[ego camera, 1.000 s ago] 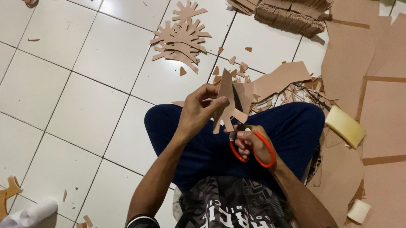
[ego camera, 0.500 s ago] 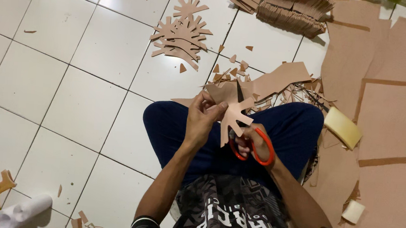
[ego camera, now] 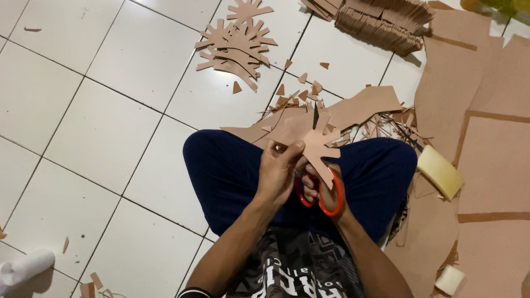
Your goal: The person sits cross-legged on a tiled floor and uses red-handled scissors to cut a piece of brown cardboard into a star-like shape. They rotate the cardboard frequently to trim the edges and create pointed tips, with finished pieces and offcuts visible nearby.
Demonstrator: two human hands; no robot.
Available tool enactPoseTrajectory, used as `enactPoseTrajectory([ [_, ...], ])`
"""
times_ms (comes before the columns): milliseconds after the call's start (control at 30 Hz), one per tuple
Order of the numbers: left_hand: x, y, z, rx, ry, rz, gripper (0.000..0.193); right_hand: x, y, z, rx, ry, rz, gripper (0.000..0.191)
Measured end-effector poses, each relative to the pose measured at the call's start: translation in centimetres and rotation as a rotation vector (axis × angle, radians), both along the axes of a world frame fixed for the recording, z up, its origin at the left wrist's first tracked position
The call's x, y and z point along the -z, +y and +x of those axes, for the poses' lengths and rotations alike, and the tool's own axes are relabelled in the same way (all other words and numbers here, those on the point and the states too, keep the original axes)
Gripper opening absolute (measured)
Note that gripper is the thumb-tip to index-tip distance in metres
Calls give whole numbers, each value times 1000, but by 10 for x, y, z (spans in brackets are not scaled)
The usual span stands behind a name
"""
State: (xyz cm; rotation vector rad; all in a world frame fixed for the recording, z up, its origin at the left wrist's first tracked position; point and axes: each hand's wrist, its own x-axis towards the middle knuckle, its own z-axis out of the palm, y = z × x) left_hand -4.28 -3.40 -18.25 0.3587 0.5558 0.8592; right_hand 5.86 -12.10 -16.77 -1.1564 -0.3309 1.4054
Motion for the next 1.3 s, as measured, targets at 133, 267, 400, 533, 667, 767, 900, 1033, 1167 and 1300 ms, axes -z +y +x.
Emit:
enactPoseTrajectory([
  [133,-5,-2,1,-9,60,-159,24,-5,2,-6,45,-110,-31,25],
  [267,-12,-2,0,38,67,-132,28,-6,3,-11,82,-158,0,24],
  [400,-10,-1,1,47,19,-91,29,-2,5,-13,118,-238,-18,24],
  [533,-7,15,-5,70,240,-41,30,-4,5,-5,127,-330,-32,25],
  [667,-16,49,-25,153,602,423,32,-10,-3,6,25,-398,-4,27],
  [767,-28,62,-39,254,707,599,33,-18,-13,12,-135,-597,-71,32],
  [900,-42,66,-43,337,612,700,33,-22,-19,14,-195,-710,-83,34],
  [1033,-44,66,-42,356,616,625,34,-22,-20,16,-220,-737,-125,35],
  [1167,-42,65,-43,362,634,652,36,-20,-21,16,-224,-739,-153,34],
  [1300,-47,69,-45,396,648,670,36,-16,-23,16,-228,-753,-234,35],
])
